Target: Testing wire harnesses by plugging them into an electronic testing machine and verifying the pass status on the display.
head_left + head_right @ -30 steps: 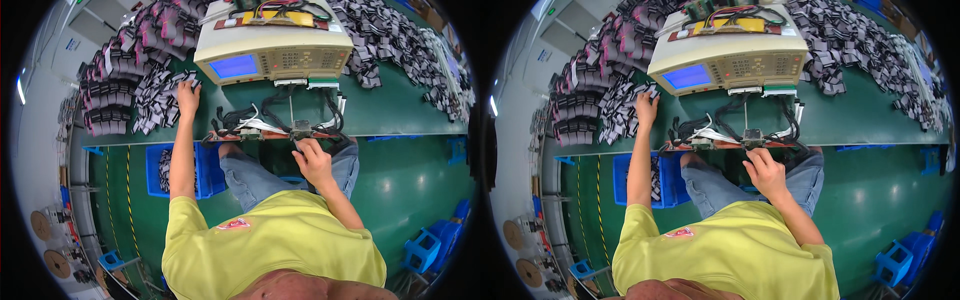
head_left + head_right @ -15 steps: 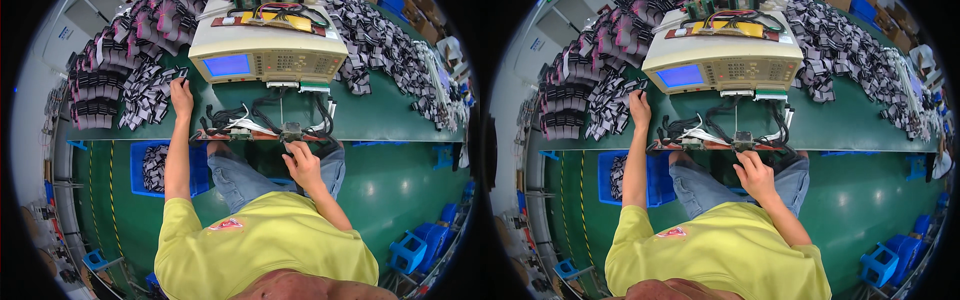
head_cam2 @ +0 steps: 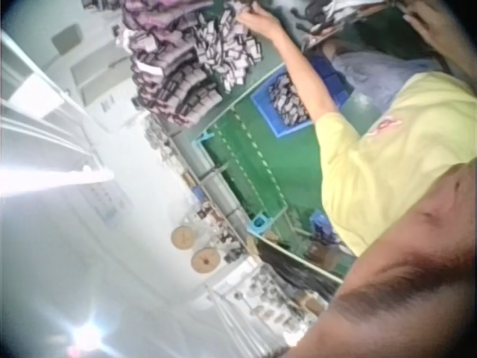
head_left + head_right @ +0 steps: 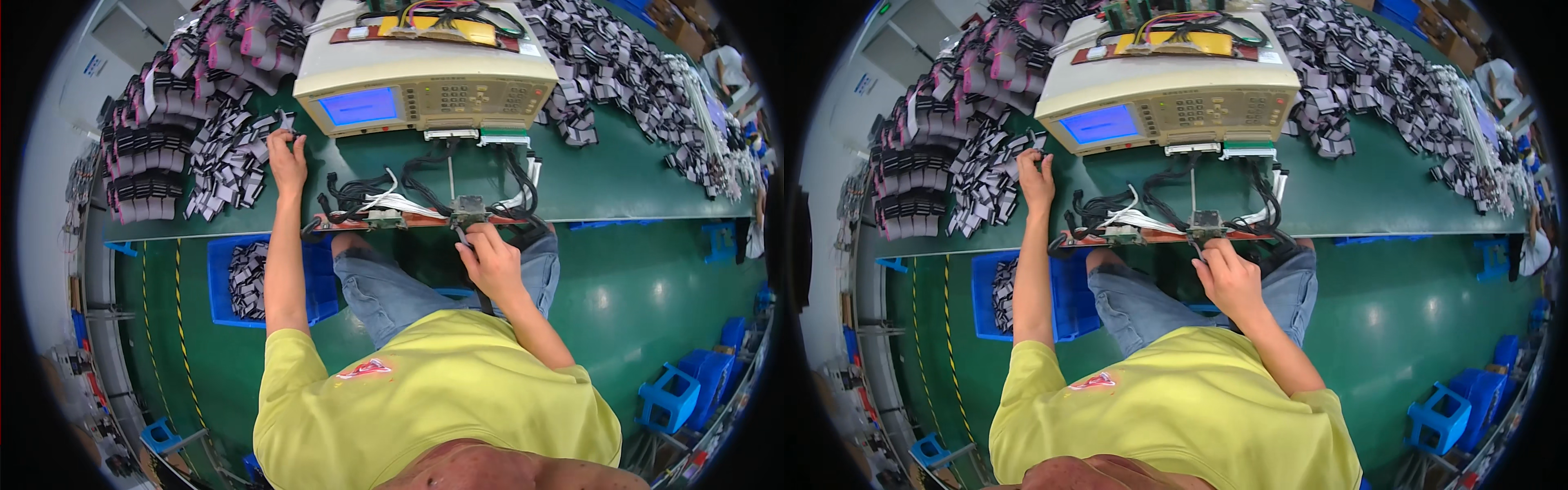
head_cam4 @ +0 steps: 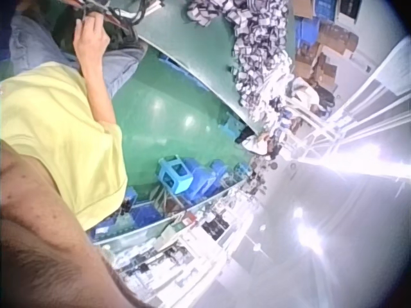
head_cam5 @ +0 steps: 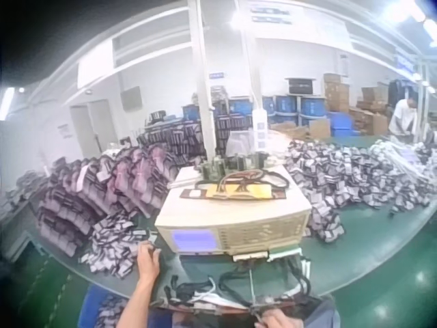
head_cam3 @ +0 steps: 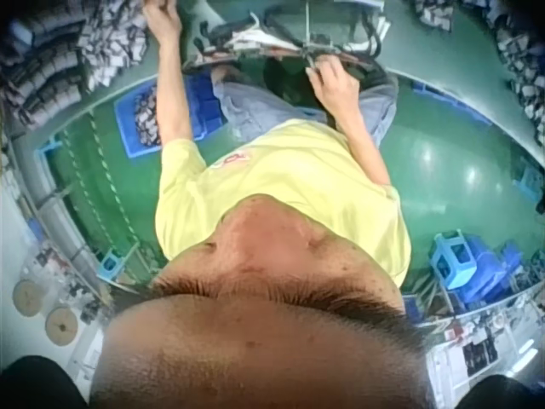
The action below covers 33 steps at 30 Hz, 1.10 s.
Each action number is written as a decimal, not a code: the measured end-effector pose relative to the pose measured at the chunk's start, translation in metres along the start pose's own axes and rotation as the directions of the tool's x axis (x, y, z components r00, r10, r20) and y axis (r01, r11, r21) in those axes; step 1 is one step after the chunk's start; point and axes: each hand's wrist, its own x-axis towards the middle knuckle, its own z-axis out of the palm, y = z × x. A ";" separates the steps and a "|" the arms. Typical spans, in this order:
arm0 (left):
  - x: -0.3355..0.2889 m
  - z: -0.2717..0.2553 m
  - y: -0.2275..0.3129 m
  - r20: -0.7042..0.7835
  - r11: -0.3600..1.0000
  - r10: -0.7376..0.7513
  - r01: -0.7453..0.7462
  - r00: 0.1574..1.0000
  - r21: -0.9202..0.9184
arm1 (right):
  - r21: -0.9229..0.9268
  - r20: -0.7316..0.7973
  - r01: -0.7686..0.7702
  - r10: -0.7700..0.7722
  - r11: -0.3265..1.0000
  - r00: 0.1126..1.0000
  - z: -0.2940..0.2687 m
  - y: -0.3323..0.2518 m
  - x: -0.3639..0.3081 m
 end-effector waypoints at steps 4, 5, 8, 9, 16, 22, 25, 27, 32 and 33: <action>-0.002 -0.003 -0.006 0.034 1.000 -0.006 0.005 0.999 0.029 | -0.098 0.136 0.044 -0.030 0.994 0.990 -0.003 -0.001 0.007; -0.002 -0.002 -0.005 0.025 0.999 0.008 -0.009 1.000 0.035 | -0.109 0.132 0.033 -0.019 0.993 0.991 -0.003 0.000 0.008; -0.002 -0.002 -0.002 0.033 0.999 -0.015 0.014 0.999 0.034 | -0.129 0.244 0.078 -0.045 0.989 0.969 -0.004 0.003 0.008; -0.002 -0.003 -0.003 0.032 0.999 -0.015 0.014 0.999 0.029 | -0.133 0.244 0.077 -0.042 0.988 0.969 -0.003 0.005 0.008; -0.001 0.004 -0.002 0.039 0.999 0.021 -0.023 0.999 0.029 | -0.107 0.139 0.121 -0.106 0.987 0.985 0.007 0.010 0.001; -0.001 -0.001 -0.007 0.046 1.000 -0.001 0.000 0.999 0.030 | -0.012 0.161 0.334 -0.327 0.943 0.931 -0.037 -0.017 -0.039; 0.002 -0.003 -0.001 0.035 0.999 0.027 -0.028 0.999 0.016 | -0.057 -0.041 -0.032 0.030 0.998 0.999 -0.085 0.035 -0.009; 0.001 -0.001 -0.003 0.035 0.999 0.042 -0.042 0.998 0.008 | -0.101 -0.209 -0.120 0.097 0.988 0.973 -0.113 0.051 0.010; -0.001 0.001 -0.003 0.071 0.999 0.005 -0.007 0.997 0.032 | -0.319 -0.252 -0.180 0.100 0.930 0.962 -0.103 0.130 0.082; -0.003 0.000 -0.006 0.065 0.999 -0.011 0.008 0.998 0.043 | -0.335 -0.234 -0.186 0.110 0.924 0.966 -0.093 0.156 0.097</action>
